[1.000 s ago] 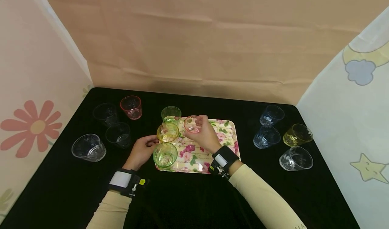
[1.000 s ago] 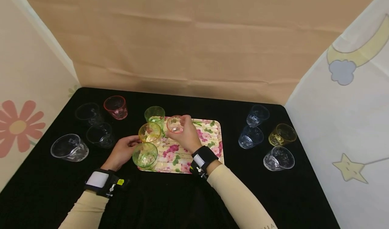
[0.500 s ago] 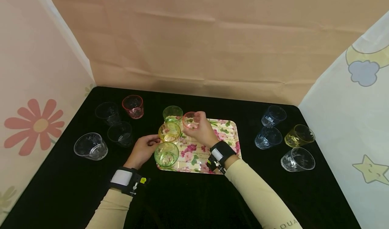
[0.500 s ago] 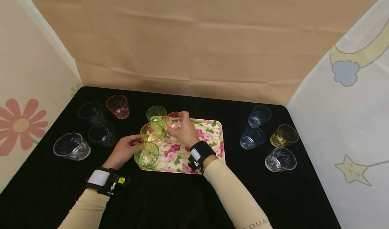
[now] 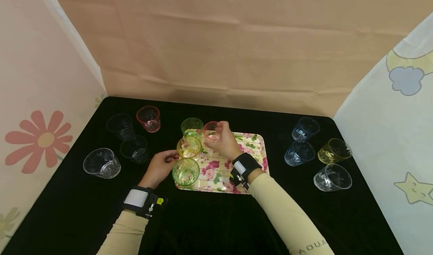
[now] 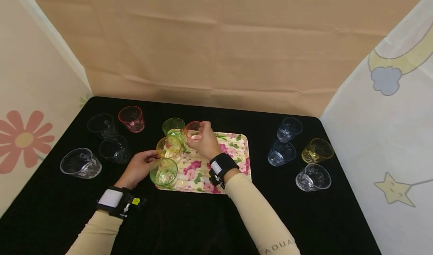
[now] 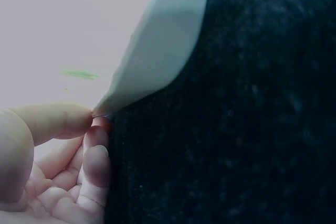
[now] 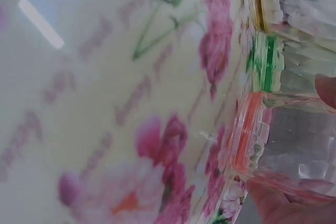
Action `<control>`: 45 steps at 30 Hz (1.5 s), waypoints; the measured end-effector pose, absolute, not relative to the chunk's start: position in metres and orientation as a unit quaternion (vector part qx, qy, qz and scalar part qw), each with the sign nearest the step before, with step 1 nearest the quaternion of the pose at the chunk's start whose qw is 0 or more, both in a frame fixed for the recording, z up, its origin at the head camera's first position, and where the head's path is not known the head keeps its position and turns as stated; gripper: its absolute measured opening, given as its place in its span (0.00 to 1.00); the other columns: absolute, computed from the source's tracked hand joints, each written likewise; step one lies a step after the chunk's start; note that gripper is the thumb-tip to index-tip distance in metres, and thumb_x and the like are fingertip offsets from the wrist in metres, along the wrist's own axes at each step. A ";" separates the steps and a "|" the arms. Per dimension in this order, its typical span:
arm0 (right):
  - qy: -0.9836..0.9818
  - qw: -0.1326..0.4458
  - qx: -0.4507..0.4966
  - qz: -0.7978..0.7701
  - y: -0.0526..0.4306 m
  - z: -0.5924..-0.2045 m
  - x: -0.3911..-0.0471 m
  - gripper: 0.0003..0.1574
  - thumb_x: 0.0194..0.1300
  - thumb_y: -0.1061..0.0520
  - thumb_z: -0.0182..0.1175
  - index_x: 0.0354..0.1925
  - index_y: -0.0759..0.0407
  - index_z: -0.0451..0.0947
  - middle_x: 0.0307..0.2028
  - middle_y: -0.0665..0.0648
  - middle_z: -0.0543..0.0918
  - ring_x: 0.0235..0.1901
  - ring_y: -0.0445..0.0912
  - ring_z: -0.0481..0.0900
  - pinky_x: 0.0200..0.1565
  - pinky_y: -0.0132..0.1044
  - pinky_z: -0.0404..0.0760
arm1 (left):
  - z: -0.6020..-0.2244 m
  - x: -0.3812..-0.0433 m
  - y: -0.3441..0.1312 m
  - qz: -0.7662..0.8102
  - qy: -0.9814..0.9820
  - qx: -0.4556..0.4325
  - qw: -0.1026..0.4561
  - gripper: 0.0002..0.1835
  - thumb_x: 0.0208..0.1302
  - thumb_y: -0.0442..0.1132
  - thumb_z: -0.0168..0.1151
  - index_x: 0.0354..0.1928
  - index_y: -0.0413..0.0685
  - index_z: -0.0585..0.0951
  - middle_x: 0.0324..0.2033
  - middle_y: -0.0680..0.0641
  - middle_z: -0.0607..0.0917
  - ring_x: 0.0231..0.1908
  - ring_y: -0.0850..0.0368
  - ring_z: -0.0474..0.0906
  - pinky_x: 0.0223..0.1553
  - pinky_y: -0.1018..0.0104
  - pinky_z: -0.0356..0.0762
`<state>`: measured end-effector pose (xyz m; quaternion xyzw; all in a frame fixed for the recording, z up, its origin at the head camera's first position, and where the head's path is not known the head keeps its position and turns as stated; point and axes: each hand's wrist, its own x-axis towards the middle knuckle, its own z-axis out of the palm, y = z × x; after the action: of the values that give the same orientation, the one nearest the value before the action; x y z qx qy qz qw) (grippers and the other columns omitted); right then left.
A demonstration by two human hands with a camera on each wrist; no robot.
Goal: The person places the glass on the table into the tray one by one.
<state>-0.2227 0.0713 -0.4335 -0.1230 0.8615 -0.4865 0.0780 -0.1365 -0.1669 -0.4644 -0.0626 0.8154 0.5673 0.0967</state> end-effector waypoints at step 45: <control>0.863 0.063 -0.123 -0.485 0.078 -0.426 -0.219 0.78 0.56 0.52 0.78 0.81 0.55 0.30 0.74 0.71 0.54 0.73 0.59 0.59 0.65 0.53 0.72 | -0.464 -0.135 -0.167 0.565 0.818 -0.057 0.086 0.20 0.73 0.32 0.59 0.63 0.32 0.77 0.51 0.37 0.82 0.50 0.47 0.78 0.44 0.67 0.76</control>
<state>-0.2192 0.0780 -0.4257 -0.1234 0.8635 -0.4850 0.0628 -0.1348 -0.1666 -0.4642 -0.0568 0.8184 0.5653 0.0861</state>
